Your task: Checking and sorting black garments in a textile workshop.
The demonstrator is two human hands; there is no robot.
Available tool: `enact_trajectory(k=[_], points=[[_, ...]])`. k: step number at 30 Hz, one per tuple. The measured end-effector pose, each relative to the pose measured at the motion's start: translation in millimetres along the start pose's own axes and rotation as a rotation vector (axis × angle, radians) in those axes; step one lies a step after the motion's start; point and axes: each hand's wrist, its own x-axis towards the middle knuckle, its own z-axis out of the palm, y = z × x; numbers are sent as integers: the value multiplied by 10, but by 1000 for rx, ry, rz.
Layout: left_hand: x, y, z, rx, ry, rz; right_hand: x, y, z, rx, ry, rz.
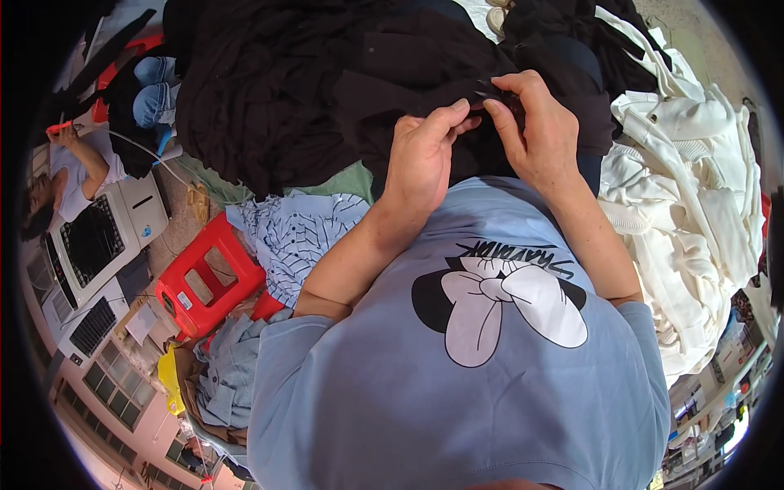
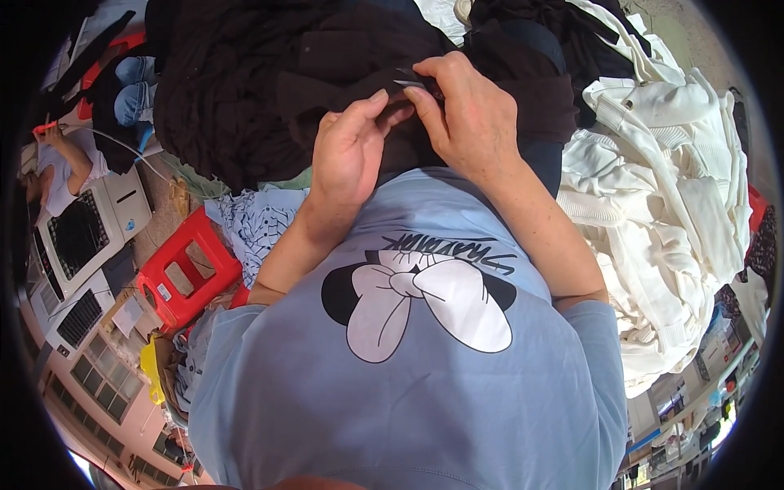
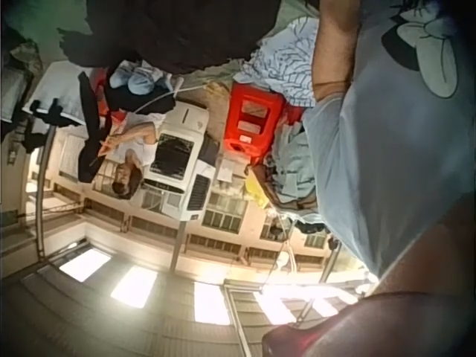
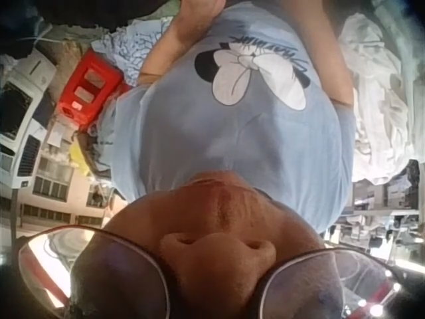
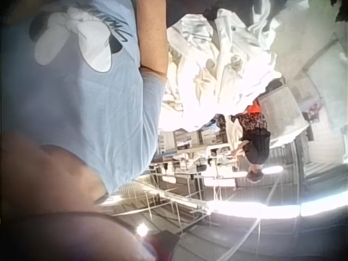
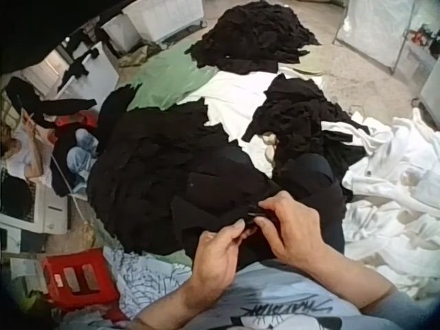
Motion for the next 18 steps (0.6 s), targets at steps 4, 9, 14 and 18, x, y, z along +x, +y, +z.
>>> enact_trajectory(k=[4, 9, 14, 18], points=[[6, 0, -2, -10, 19, -8, 2, -12, -9, 49, -8, 60], [-3, 1, 6, -1, 20, 3, -14, -36, -40, 91, 11, 126], [7, -30, -83, 78, -39, 0, 46, -44, -109, 75, -21, 73], [10, -37, -89, 74, -45, 4, 53, -15, -108, 19, -33, 12]])
